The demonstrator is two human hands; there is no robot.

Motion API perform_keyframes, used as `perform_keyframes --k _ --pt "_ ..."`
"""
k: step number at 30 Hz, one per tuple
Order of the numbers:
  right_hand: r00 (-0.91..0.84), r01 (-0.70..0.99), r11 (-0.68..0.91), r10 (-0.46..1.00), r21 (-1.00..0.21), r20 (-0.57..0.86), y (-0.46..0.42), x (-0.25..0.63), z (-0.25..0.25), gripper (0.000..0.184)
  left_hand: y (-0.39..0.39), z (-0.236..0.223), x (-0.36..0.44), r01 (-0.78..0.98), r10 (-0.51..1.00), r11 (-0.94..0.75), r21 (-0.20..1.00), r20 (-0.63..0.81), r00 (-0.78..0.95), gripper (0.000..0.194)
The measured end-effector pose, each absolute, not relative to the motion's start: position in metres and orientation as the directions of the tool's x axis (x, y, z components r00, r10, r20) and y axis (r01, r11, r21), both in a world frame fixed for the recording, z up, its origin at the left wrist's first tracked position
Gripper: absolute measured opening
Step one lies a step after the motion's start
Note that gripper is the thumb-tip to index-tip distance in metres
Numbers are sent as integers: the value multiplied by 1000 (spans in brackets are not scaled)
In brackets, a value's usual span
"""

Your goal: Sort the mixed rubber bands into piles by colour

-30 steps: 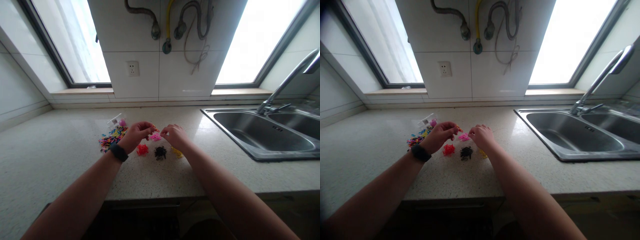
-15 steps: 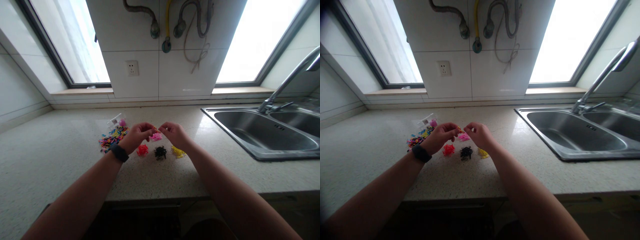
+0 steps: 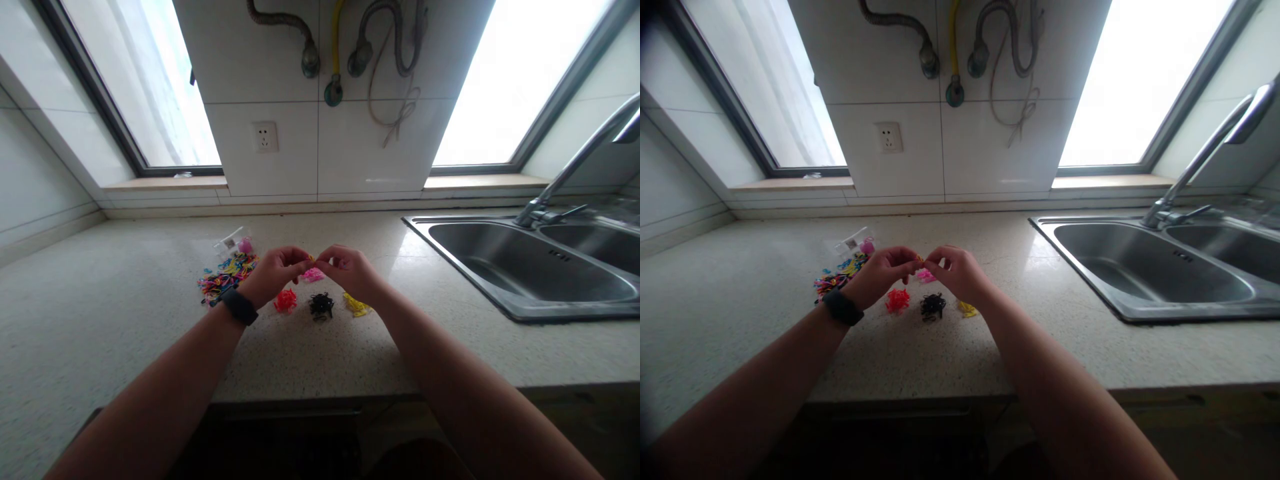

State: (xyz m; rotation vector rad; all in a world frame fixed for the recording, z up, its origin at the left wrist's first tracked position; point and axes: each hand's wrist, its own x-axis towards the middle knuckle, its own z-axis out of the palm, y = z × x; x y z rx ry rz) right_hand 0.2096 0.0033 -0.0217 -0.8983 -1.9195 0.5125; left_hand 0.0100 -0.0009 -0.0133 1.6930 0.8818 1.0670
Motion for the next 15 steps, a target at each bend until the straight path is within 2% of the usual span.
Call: perform_keyframes --k 15 --pt "-186 320 583 811 -747 554 -2 223 -10 9 -2 -12 5 97 892 -334 937 281 354 21"
